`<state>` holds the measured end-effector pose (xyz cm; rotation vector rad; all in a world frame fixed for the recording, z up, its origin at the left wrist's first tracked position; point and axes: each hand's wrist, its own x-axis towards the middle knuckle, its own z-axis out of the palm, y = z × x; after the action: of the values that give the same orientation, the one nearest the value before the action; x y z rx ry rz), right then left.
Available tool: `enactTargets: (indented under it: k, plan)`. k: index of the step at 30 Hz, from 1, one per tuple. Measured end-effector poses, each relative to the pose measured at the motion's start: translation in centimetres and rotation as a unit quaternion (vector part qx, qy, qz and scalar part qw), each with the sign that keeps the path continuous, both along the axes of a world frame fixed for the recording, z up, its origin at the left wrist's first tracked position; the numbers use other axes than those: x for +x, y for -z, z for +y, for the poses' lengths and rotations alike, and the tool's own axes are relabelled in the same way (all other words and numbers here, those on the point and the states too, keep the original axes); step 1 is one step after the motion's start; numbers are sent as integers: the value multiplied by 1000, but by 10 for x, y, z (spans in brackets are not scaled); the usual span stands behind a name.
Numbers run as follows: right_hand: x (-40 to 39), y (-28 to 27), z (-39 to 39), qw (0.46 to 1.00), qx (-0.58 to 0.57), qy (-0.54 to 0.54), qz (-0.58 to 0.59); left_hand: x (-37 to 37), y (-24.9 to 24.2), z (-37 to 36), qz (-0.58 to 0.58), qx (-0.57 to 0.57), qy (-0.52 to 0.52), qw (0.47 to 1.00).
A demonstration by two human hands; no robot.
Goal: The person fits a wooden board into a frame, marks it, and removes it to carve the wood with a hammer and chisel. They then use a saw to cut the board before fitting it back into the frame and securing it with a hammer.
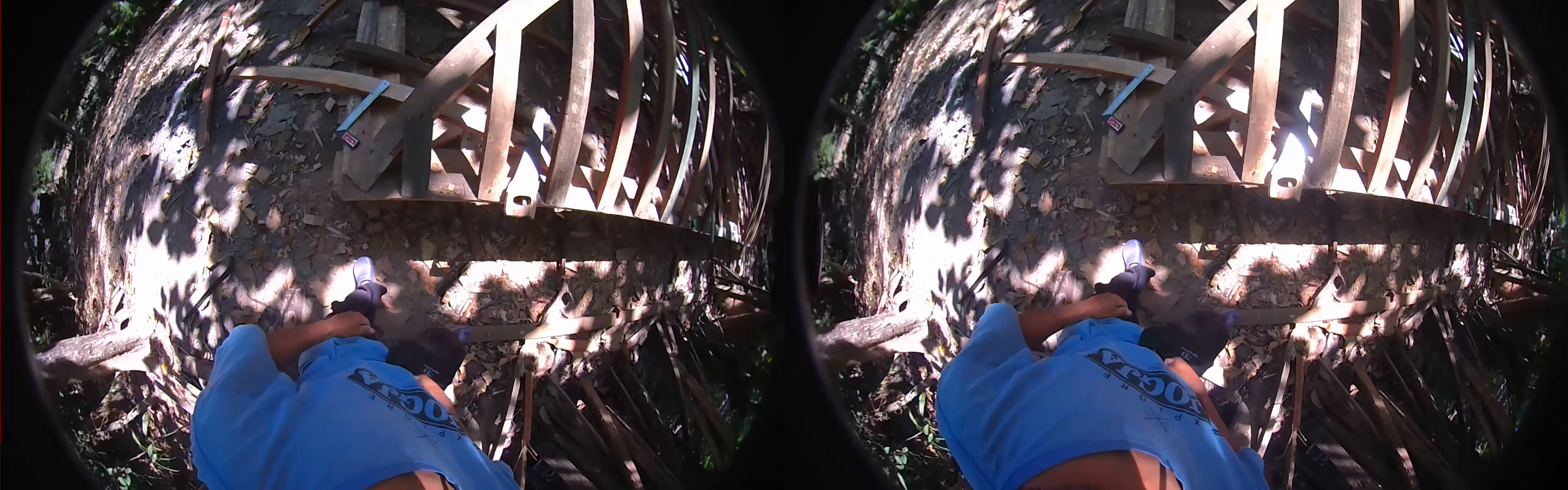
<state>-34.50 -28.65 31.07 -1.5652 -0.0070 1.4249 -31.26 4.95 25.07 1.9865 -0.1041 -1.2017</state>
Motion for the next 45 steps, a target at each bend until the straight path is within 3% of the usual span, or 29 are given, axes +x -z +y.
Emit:
enactTargets:
  k: [2, 5, 7, 8, 10, 11, 12, 14, 16, 17, 18, 19, 20, 21, 22, 24, 26, 30, 32, 36, 40, 41, 44, 45]
  plan:
    - [-14, 23, -33, 999, 29, 2, 19, -20, -8, -22, 14, -10, -3, 1000]
    - [-46, 80, -82, 993, 104, 19, 48, -29, -88, -59, 154, 22, -48, 987]
    - [-59, 108, -107, 984, 141, 4, 110, -60, -80, -73, 150, 2, -86, 985]
    - [-54, 116, -118, 981, 120, -33, 146, -59, -79, -86, 221, 26, -72, 972]
    - [32, 68, -100, 960, 14, -165, 226, -45, -66, -106, 351, 65, -44, 933]
    - [62, 69, -93, 969, -12, -213, 123, -65, -20, -113, 285, -12, -59, 957]
    - [89, 104, -90, 976, -9, -212, 49, -78, 33, -115, 208, -84, -70, 972]
    - [158, 165, -69, 975, 2, -199, -101, -7, 65, -146, 262, -88, -43, 960]
    - [247, 203, -41, 974, -45, -106, -196, 42, 154, -177, 166, -77, -116, 976]
    - [288, 233, -26, 963, -24, -53, -263, 65, 210, -196, 120, -62, -150, 979]
    - [320, 256, -8, 957, 30, 78, -278, 88, 270, -212, 51, -90, -214, 971]
    - [356, 266, 14, 953, 29, 120, -277, 112, 324, -228, -19, -116, -276, 954]
    - [383, 283, 33, 947, 104, 199, -229, 143, 339, -237, -39, -151, -340, 927]
    - [409, 298, 55, 927, 148, 232, -256, 172, 349, -241, -60, -183, -400, 896]
    - [433, 315, 73, 908, 186, 238, -292, 191, 387, -245, -38, -136, -407, 903]
    - [469, 318, 112, 868, 219, 215, -391, 218, 404, -238, -11, -199, -451, 870]
    - [495, 325, 148, 831, 231, 222, -455, 229, 478, -237, -29, -256, -458, 850]
    - [534, 345, 201, 797, 160, 205, -545, 238, 531, -219, -50, -324, -558, 763]
    - [539, 345, 217, 785, 149, 194, -569, 235, 544, -215, -49, -380, -575, 723]
    - [527, 340, 232, 762, 183, 205, -586, 225, 516, -194, -41, -343, -585, 734]
    - [524, 349, 246, 751, 217, 265, -564, 223, 530, -181, -52, -358, -617, 699]
    - [523, 349, 248, 754, 235, 277, -547, 220, 521, -179, -10, -356, -645, 676]
    - [512, 344, 245, 764, 315, 290, -482, 215, 512, -171, -63, -341, -654, 672]
    - [506, 342, 239, 754, 294, 295, -508, 216, 514, -169, -65, -344, -655, 670]
